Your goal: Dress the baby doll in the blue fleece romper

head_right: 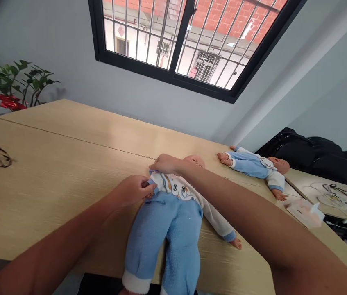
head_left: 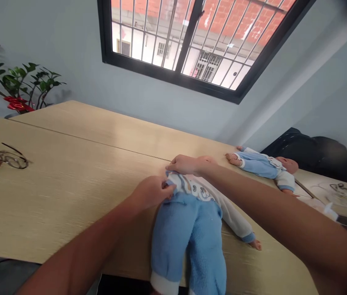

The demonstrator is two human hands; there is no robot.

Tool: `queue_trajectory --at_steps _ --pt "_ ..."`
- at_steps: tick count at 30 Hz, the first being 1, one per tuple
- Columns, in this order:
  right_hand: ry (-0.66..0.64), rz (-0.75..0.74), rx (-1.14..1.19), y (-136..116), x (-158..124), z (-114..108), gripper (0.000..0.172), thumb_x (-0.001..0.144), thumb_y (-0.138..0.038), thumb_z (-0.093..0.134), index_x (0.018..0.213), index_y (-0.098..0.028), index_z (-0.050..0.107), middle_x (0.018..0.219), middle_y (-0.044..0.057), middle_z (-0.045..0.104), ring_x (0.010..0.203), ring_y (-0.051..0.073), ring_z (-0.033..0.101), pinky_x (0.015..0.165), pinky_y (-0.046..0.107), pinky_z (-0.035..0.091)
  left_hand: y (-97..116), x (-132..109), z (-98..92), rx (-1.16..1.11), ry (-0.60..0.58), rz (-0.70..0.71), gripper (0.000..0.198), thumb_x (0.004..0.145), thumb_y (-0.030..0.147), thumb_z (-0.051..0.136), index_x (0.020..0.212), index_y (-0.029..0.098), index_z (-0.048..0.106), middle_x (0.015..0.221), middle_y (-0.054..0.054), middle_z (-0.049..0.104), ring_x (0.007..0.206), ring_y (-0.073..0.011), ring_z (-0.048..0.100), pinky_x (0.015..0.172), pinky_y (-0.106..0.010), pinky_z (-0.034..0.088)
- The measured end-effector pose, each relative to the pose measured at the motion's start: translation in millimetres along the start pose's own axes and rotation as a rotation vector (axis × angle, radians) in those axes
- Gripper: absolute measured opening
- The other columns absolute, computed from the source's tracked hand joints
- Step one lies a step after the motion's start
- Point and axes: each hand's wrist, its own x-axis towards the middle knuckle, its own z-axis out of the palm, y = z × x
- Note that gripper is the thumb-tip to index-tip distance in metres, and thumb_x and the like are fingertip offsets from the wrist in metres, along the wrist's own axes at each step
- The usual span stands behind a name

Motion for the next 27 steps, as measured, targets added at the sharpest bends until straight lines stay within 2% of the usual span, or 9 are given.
queue_trajectory --at_steps 3,6,9,11,15,21,27 --pt "0.098 0.131 -0.064 13 19 -6 0.035 0.091 -0.046 0.063 0.074 -0.015 0.066 0.058 0.000 0.054 0.049 0.012 0.043 0.051 0.028 0.033 -3 3 -6.7 0.044 0.025 0.100 0.034 0.090 0.045 0.057 0.070 0.020 0.066 0.067 0.001 0.072 0.061 -0.0149 0.059 0.056 -0.028 0.032" --pt "0.165 0.249 -0.141 34 35 -17 0.036 0.092 -0.044 0.063 0.080 -0.011 0.070 0.061 0.005 0.060 0.052 0.016 0.054 0.055 0.029 0.038 -14 9 -13.1 -0.032 0.000 0.154 0.031 0.090 0.045 0.057 0.073 0.020 0.064 0.067 0.002 0.068 0.061 -0.0138 0.056 0.057 -0.026 0.033" --pt "0.249 0.313 -0.233 56 40 -31 0.034 0.091 -0.040 0.067 0.091 -0.007 0.075 0.079 0.014 0.071 0.072 0.022 0.066 0.064 0.030 0.043 -32 20 -16.6 -0.299 -0.024 0.084 0.036 0.091 0.051 0.055 0.077 0.018 0.063 0.069 0.001 0.065 0.060 -0.0129 0.054 0.057 -0.025 0.037" --pt "0.290 0.333 -0.279 68 36 -41 0.037 0.091 -0.039 0.066 0.100 -0.005 0.076 0.092 0.018 0.074 0.085 0.025 0.068 0.068 0.030 0.044 -43 27 -18.2 -0.489 -0.013 0.004 0.042 0.091 0.057 0.054 0.074 0.018 0.058 0.066 0.002 0.058 0.056 -0.0114 0.050 0.054 -0.024 0.036" --pt "0.305 0.345 -0.311 82 16 -50 0.039 0.092 -0.040 0.063 0.101 -0.006 0.078 0.094 0.019 0.076 0.085 0.026 0.070 0.069 0.030 0.044 -60 36 -20.1 -0.603 0.016 -0.094 0.051 0.091 0.066 0.047 0.067 0.021 0.043 0.060 0.003 0.048 0.051 -0.0105 0.045 0.046 -0.023 0.030" --pt "0.329 0.272 -0.312 94 -9 -39 0.027 0.092 -0.028 0.058 0.102 -0.017 0.081 0.098 0.011 0.079 0.084 0.021 0.070 0.069 0.027 0.043 -67 40 -12.6 -0.638 0.036 -0.199 0.055 0.090 0.072 0.046 0.069 0.022 0.044 0.059 0.002 0.050 0.050 -0.0111 0.048 0.042 -0.021 0.026" --pt "0.441 0.218 -0.398 85 -28 -18 0.027 0.094 -0.030 0.057 0.103 -0.017 0.079 0.109 0.016 0.077 0.101 0.028 0.069 0.081 0.032 0.045 -66 41 -4.8 -0.603 0.063 -0.230 0.055 0.090 0.072 0.046 0.069 0.022 0.044 0.057 0.001 0.054 0.046 -0.0109 0.048 0.041 -0.022 0.025"
